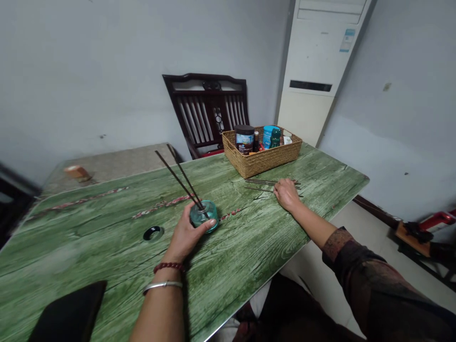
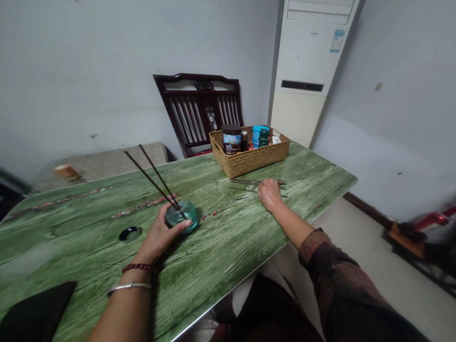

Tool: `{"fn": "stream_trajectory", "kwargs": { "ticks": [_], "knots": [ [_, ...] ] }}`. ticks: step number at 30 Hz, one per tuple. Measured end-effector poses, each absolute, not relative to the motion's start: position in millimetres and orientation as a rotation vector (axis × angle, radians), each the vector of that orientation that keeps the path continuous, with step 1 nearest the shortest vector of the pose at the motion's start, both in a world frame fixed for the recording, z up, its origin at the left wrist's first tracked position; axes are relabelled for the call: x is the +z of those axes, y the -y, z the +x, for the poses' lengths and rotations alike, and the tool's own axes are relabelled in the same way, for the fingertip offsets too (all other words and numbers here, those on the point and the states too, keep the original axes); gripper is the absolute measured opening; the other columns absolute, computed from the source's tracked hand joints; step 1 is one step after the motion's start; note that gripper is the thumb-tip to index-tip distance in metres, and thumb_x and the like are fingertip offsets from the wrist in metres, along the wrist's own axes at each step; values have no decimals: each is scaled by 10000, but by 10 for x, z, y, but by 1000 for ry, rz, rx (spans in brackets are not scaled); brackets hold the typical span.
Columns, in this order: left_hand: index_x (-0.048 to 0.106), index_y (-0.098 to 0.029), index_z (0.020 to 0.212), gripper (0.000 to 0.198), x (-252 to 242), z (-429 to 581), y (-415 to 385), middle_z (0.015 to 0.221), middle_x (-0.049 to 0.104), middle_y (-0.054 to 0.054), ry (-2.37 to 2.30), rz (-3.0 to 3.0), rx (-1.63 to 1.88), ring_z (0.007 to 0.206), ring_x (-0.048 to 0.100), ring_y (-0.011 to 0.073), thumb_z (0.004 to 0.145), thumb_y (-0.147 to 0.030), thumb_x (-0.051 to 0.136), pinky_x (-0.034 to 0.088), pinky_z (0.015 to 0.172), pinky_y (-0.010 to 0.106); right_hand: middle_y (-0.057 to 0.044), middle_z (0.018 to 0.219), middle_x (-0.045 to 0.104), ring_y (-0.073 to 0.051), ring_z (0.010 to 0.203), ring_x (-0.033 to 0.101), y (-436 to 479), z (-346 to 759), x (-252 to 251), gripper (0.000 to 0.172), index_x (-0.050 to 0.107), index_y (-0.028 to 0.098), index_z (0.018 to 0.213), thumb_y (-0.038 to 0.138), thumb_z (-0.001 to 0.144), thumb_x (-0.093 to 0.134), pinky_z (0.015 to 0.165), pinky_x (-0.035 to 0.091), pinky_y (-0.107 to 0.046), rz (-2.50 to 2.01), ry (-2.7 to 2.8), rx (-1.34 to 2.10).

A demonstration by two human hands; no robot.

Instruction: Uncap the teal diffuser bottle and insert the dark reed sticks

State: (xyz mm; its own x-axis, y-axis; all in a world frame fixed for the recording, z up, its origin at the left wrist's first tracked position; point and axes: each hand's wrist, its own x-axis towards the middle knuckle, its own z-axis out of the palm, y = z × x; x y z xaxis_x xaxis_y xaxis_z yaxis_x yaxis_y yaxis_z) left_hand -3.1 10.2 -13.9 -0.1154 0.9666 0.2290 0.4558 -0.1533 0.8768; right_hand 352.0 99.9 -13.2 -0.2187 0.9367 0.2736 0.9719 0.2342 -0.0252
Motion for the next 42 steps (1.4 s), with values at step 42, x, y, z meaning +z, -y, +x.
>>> {"fn": "stream_trajectory", "kwargs": {
  "ticks": [42],
  "knots": [
    [486,-214,1324,844,-188,-43,-126,1250,657,130,-1543,1657,1238,1131,642,328,650,-610,805,467,1048,521,-55,1016,711,-184,967,627,-774,2281,225,178,706,183,1034,166,916,574,924,456,-292,-1092,2039,344]
  ]
}}
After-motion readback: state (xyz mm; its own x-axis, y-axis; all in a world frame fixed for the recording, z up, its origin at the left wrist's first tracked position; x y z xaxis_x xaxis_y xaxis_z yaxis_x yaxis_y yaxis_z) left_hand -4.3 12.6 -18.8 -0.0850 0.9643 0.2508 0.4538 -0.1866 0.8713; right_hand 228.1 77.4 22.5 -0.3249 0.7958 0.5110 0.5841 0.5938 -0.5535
